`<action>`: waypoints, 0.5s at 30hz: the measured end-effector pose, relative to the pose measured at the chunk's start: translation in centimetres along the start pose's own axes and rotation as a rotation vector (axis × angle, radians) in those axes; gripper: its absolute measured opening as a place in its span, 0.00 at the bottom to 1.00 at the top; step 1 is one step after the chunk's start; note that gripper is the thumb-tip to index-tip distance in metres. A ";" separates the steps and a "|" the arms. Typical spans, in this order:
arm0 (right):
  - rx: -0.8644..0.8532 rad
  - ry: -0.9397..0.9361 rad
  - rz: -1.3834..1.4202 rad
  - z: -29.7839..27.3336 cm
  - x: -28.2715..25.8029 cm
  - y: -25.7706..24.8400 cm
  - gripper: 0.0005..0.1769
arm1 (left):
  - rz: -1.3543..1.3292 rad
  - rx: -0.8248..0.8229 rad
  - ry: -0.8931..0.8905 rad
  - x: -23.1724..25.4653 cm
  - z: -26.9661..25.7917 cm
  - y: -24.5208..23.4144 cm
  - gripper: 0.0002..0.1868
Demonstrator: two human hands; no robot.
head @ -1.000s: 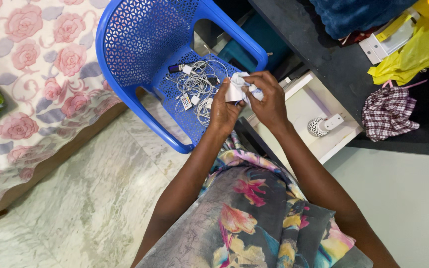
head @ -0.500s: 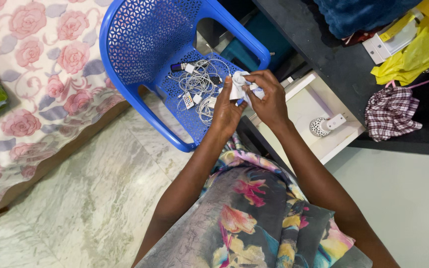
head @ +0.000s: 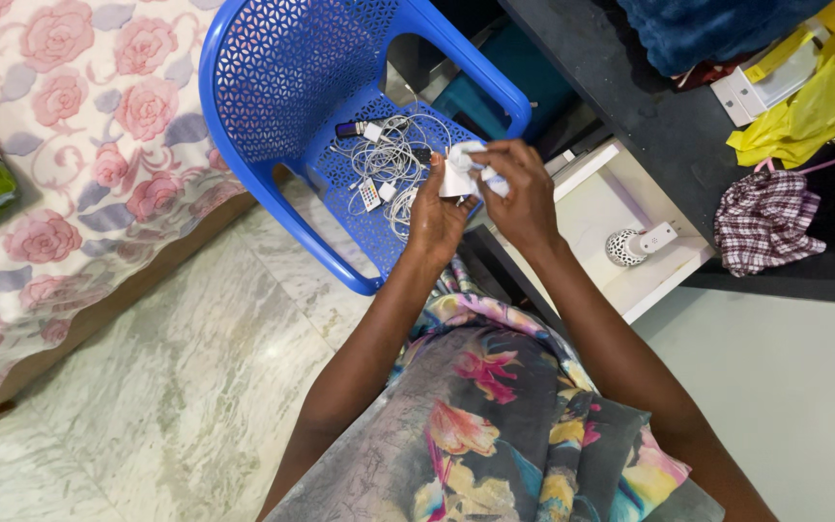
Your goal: The person wipes down a white power adapter and a small patterned electronic device with a cloth, then cleans several white cables and small rectangular remote-like devices that are placed on a blue plastic chair.
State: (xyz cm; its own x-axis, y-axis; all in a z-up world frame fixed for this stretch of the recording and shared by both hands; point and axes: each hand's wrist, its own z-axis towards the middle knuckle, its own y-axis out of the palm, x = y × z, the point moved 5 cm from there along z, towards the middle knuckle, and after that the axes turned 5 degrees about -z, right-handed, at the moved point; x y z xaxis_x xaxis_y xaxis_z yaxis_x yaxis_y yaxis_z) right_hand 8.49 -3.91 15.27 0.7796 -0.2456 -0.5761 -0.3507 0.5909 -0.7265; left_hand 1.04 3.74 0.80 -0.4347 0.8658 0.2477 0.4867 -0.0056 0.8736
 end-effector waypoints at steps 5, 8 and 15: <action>-0.027 0.016 -0.035 -0.9 -0.7 0.4 0.18 | -0.047 0.020 0.006 -0.1 0.5 -0.5 0.25; -0.083 -0.032 -0.072 -2.6 -1.8 0.9 0.21 | -0.054 -0.016 0.091 0.5 1.3 -1.6 0.20; -0.044 -0.014 -0.084 -2.1 -0.9 0.1 0.22 | -0.078 0.022 0.045 -0.1 1.1 -0.8 0.18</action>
State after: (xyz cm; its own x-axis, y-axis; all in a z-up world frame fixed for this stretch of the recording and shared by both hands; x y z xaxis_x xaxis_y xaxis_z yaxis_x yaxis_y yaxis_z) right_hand 6.66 -5.24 14.90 0.8145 -0.2816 -0.5072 -0.3060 0.5342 -0.7880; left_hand 1.49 4.19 -0.40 -0.5050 0.8400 0.1985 0.4665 0.0722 0.8815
